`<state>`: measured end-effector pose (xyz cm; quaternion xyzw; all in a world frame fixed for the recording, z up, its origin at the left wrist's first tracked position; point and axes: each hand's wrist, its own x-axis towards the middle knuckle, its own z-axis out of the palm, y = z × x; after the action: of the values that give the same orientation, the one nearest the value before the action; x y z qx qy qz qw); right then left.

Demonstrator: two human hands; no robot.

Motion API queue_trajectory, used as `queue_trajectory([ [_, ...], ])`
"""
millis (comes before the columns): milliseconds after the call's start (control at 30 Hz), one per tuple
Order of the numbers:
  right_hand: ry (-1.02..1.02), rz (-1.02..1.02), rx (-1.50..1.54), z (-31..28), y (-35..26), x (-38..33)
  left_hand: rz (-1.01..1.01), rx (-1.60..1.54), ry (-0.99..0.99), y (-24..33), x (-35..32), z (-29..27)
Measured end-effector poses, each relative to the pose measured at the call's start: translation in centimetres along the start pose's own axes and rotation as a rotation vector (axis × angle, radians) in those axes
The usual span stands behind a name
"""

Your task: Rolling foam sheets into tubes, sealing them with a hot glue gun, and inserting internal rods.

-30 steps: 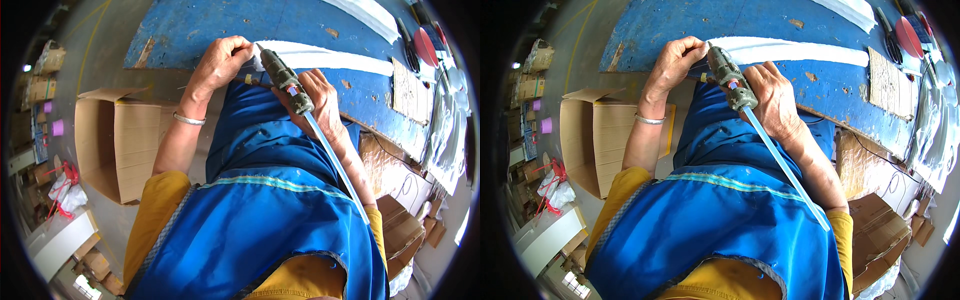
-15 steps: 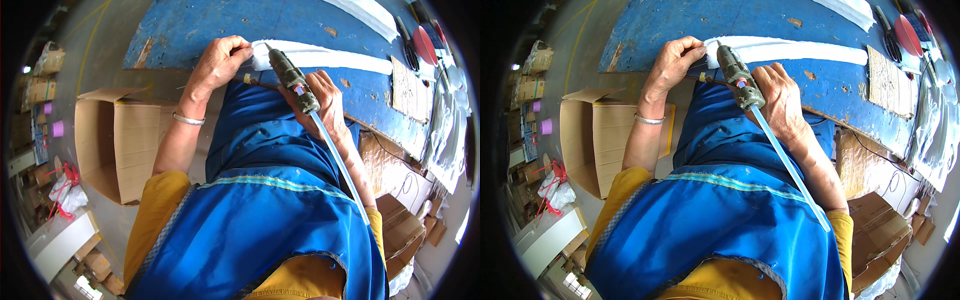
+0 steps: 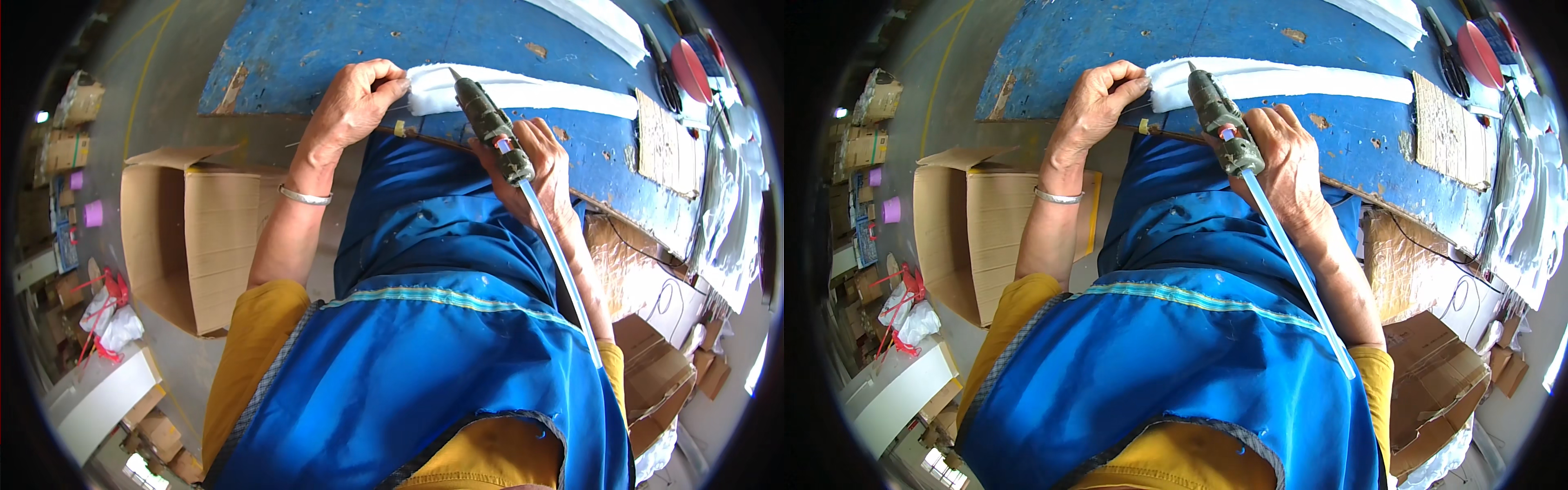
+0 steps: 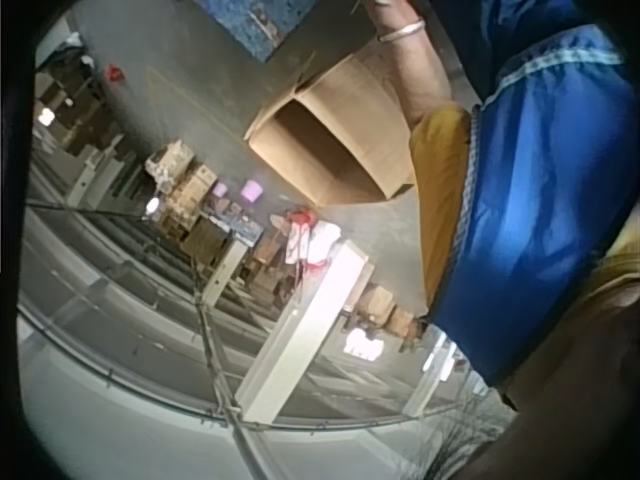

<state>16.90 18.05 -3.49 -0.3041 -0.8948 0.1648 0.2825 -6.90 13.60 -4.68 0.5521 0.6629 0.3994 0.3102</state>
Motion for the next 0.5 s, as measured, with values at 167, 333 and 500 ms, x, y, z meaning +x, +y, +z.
queue_trajectory([
  [167, 0.013, 0.007, 0.026, -0.1, 0.4, -0.2, -0.001, -0.011, 0.000, 0.0, 0.0, 0.0],
  [333, -0.020, 0.038, -0.008, -0.4, 0.9, -0.5, 0.005, -0.039, -0.002, 0.0, 0.0, 0.0],
  [500, -0.022, 0.047, -0.021, -0.7, 1.1, -0.8, -0.009, -0.045, -0.013, -0.2, 0.1, 0.0],
])
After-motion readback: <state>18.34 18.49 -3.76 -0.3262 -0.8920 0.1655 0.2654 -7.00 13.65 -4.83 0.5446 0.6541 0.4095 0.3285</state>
